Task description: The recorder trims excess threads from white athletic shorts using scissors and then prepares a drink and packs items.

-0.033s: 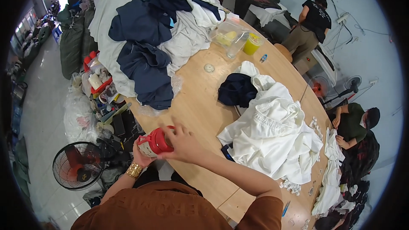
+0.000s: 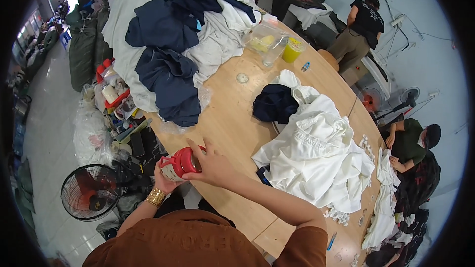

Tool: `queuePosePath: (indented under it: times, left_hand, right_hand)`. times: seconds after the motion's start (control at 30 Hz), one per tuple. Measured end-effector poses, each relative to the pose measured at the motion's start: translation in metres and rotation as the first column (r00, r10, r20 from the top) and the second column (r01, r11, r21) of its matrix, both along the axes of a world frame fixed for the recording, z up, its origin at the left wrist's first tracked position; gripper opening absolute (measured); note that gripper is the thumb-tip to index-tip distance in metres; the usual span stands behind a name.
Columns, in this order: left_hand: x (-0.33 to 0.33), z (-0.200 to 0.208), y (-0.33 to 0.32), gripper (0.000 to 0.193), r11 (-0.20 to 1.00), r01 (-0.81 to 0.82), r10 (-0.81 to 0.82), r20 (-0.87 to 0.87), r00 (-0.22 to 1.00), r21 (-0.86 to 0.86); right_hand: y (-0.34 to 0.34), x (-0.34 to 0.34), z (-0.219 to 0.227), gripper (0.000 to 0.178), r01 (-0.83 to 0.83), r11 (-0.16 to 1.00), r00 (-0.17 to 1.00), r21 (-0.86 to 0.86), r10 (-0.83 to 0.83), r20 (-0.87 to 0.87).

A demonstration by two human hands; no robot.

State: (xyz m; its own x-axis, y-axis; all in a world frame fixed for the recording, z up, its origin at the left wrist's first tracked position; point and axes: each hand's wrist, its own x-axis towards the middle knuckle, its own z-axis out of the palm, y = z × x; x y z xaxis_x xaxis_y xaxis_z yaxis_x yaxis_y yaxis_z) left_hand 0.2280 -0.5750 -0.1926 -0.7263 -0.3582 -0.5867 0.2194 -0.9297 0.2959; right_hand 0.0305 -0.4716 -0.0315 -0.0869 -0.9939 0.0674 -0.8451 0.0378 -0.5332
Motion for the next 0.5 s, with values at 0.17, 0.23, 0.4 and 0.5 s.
queuePosePath:
  times: [0.17, 0.23, 0.4, 0.5]
  left_hand:
    - [-0.001, 0.001, -0.006, 0.066, 0.999, 0.046, -0.045, -0.084, 0.995, 0.02]
    - [-0.001, 0.009, -0.008, 0.065, 0.992, 0.044, -0.019, -0.208, 0.978, 0.116]
    - [-0.001, -0.001, -0.008, 0.066, 0.72, 0.02, 0.443, -0.481, 0.757, 0.694]
    - [-0.01, -0.004, -0.006, 0.06, 0.931, -0.048, 0.211, -0.423, 0.881, 0.362]
  right_hand:
    - [-0.003, -0.005, 0.023, 0.072, -0.324, 0.946, 0.937, -0.008, 0.32, -0.138]
    - [-0.004, -0.015, 0.046, 0.07, -0.343, 0.936, 0.935, -0.079, 0.332, -0.121]
    - [-0.016, -0.06, 0.02, 0.069, 0.134, 0.976, 0.945, -0.171, -0.074, 0.319]
    - [-0.01, -0.104, -0.059, 0.066, 0.414, 0.9, 0.706, 0.14, -0.414, 0.575]
